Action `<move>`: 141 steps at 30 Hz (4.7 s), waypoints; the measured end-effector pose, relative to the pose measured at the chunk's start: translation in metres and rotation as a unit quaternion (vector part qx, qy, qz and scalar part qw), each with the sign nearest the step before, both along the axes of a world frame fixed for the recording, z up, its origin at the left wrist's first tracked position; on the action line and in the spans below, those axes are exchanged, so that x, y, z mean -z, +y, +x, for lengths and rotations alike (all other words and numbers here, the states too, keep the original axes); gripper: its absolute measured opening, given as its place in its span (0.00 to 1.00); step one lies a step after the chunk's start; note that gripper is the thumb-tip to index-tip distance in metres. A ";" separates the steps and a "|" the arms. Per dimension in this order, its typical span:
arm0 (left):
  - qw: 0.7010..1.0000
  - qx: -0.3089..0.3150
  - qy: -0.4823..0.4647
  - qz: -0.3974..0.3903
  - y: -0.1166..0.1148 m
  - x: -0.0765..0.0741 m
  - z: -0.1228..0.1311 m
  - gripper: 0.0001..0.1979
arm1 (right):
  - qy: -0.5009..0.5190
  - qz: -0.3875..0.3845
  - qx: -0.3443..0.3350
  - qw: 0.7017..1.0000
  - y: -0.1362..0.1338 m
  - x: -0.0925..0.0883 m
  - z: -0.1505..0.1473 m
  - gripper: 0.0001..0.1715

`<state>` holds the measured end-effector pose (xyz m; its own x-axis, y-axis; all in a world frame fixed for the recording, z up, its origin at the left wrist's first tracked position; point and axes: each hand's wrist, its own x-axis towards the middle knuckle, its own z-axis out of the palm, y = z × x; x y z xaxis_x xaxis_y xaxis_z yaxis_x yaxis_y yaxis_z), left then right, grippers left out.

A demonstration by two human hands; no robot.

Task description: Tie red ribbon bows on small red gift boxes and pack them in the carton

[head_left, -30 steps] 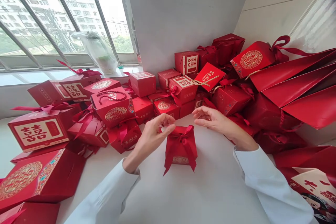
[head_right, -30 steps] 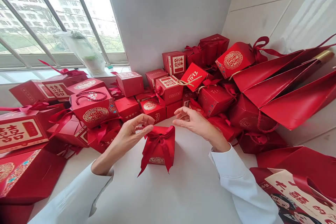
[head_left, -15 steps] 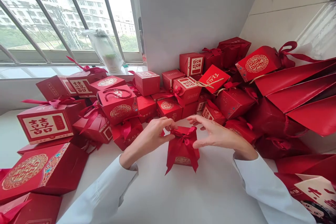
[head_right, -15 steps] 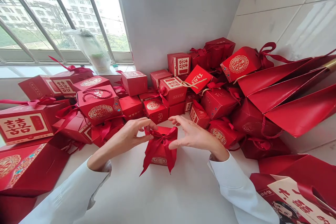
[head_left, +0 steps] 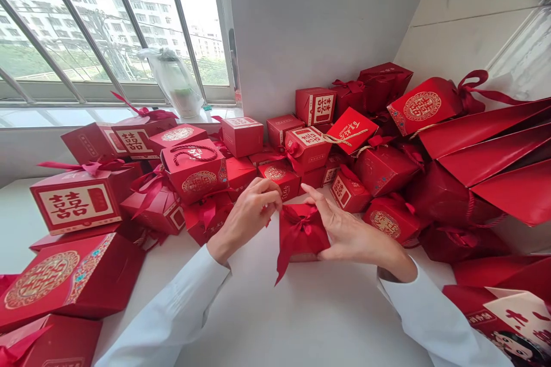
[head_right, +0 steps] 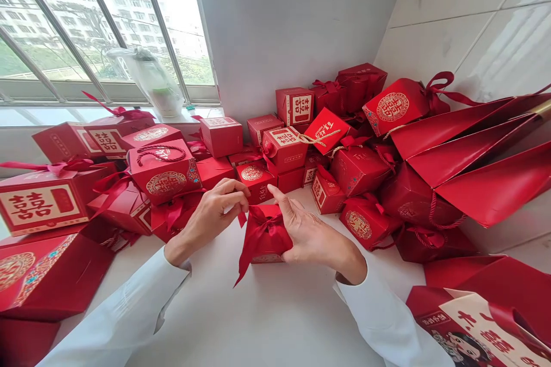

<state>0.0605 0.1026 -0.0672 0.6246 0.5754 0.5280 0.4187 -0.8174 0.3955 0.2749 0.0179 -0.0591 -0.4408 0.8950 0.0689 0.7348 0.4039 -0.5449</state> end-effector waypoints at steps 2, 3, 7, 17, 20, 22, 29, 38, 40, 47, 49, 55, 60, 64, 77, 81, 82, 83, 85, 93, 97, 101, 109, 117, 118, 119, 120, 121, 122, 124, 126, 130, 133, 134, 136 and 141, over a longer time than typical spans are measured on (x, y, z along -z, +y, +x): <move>0.996 -0.050 -0.012 -0.073 0.003 0.001 -0.001 0.12 | 0.015 0.019 -0.009 1.000 0.003 0.003 0.003 0.64; 0.990 -0.067 -0.021 -0.121 0.003 0.000 -0.002 0.12 | 0.018 0.020 -0.012 1.000 0.005 0.005 0.005 0.64; 0.957 -0.043 -0.030 -0.284 0.001 -0.004 -0.002 0.09 | 0.026 0.002 -0.021 0.999 0.007 0.001 0.007 0.66; 0.962 -0.052 -0.061 -0.260 -0.007 0.006 0.009 0.13 | 0.063 0.101 0.050 0.992 0.008 -0.010 0.001 0.15; 0.963 -0.067 -0.051 -0.254 -0.009 0.005 0.013 0.09 | 0.075 0.109 0.085 0.988 0.012 -0.006 -0.002 0.09; 0.964 -0.081 -0.044 -0.248 -0.009 0.003 0.015 0.06 | 0.073 0.119 0.108 0.984 0.014 -0.002 -0.005 0.08; 0.970 -0.110 -0.017 -0.214 -0.009 -0.002 0.025 0.05 | 0.092 0.124 0.131 0.979 0.019 0.011 -0.014 0.05; 0.989 -0.045 -0.042 -0.133 -0.004 0.010 0.033 0.10 | 0.111 0.106 0.166 0.974 0.019 0.013 -0.016 0.03; 0.989 -0.041 -0.077 -0.119 -0.002 0.017 0.034 0.12 | 0.104 0.098 0.178 0.974 0.020 0.014 -0.016 0.03; 0.975 -0.046 -0.175 -0.133 0.001 0.034 0.038 0.12 | 0.074 0.090 0.191 0.975 0.024 0.022 -0.017 0.05; 0.969 -0.050 -0.190 -0.151 0.001 0.036 0.039 0.11 | 0.068 0.091 0.190 0.975 0.024 0.022 -0.018 0.05; 0.948 -0.033 -0.216 -0.232 0.006 0.043 0.040 0.03 | 0.072 0.085 0.189 0.976 0.024 0.021 -0.017 0.02; 0.931 -0.002 -0.219 -0.294 0.009 0.044 0.039 0.06 | 0.112 0.052 0.172 0.977 0.025 0.016 -0.008 0.08; 0.913 0.019 -0.218 -0.343 0.007 0.044 0.040 0.09 | 0.123 0.042 0.169 0.977 0.025 0.015 -0.007 0.10; 0.840 0.043 -0.287 -0.458 0.000 0.042 0.043 0.15 | 0.079 0.076 0.198 0.974 0.020 0.019 -0.022 0.03; 0.828 0.058 -0.287 -0.479 0.002 0.040 0.042 0.15 | 0.079 0.069 0.191 0.976 0.021 0.018 -0.019 0.02; 0.826 0.062 -0.285 -0.483 0.003 0.040 0.041 0.15 | 0.087 0.060 0.185 0.977 0.022 0.016 -0.016 0.02; 0.824 0.065 -0.283 -0.487 0.004 0.039 0.040 0.15 | 0.098 0.048 0.178 0.978 0.022 0.014 -0.013 0.04; 0.821 0.068 -0.284 -0.490 0.006 0.039 0.039 0.15 | 0.134 0.026 0.172 0.976 0.023 0.010 -0.004 0.07; 0.814 0.069 -0.286 -0.500 0.007 0.041 0.039 0.16 | 0.122 -0.025 0.172 0.977 0.023 0.002 0.021 0.16; 0.814 0.056 -0.292 -0.498 0.005 0.040 0.039 0.16 | 0.130 -0.038 0.181 0.974 0.022 0.002 0.015 0.08; 0.815 0.052 -0.300 -0.492 0.003 0.037 0.040 0.17 | 0.166 -0.044 0.178 0.969 0.023 0.003 0.012 0.05; 0.823 0.028 -0.309 -0.476 0.001 0.037 0.041 0.17 | 0.174 -0.003 0.209 0.962 0.027 0.006 0.012 0.07; 0.837 0.029 -0.272 -0.473 0.012 0.031 0.031 0.12 | 0.144 0.067 0.242 0.957 0.022 -0.003 0.011 0.12; 0.841 0.031 -0.267 -0.470 0.014 0.027 0.028 0.12 | 0.138 0.076 0.238 0.958 0.019 -0.007 0.011 0.10; 0.847 0.033 -0.264 -0.461 0.015 0.022 0.025 0.13 | 0.129 0.077 0.231 0.961 0.015 -0.011 0.010 0.07; 0.855 0.036 -0.264 -0.445 0.016 0.017 0.022 0.15 | 0.117 0.072 0.222 0.965 0.012 -0.015 0.009 0.05; 0.867 0.041 -0.263 -0.421 0.015 0.011 0.019 0.16 | 0.103 0.061 0.212 0.970 0.008 -0.019 0.008 0.06; 0.884 0.049 -0.258 -0.387 0.013 0.006 0.018 0.16 | 0.089 0.047 0.204 0.974 0.005 -0.021 0.007 0.07; 0.928 0.065 -0.218 -0.294 0.006 -0.004 0.017 0.12 | 0.069 0.022 0.188 0.979 0.000 -0.023 0.004 0.07; 0.971 0.070 -0.133 -0.188 -0.002 -0.010 0.020 0.05 | 0.055 -0.001 0.174 0.983 -0.003 -0.021 0.001 0.06; 0.995 0.062 0.031 -0.066 -0.016 -0.010 0.026 0.05 | 0.013 -0.025 0.186 0.982 -0.007 -0.018 -0.008 0.06; 0.990 0.078 0.098 -0.059 -0.020 -0.008 0.026 0.05 | -0.033 -0.032 0.219 0.975 -0.011 -0.022 -0.017 0.07; 0.989 0.084 0.108 -0.061 -0.020 -0.008 0.025 0.06 | -0.054 -0.036 0.228 0.972 -0.012 -0.024 -0.020 0.09; 0.987 0.094 0.117 -0.062 -0.021 -0.009 0.023 0.08 | -0.092 -0.045 0.237 0.966 -0.016 -0.026 -0.024 0.11; 0.987 0.095 0.122 -0.038 -0.020 -0.013 0.021 0.09 | -0.113 -0.049 0.221 0.968 -0.024 -0.029 -0.020 0.12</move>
<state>0.0812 0.0823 -0.0545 0.8283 0.4675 0.3090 0.3506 -0.8624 0.3651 0.2548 -0.0058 -0.0298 -0.0083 0.9968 -0.0796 0.9289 -0.0218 -0.3696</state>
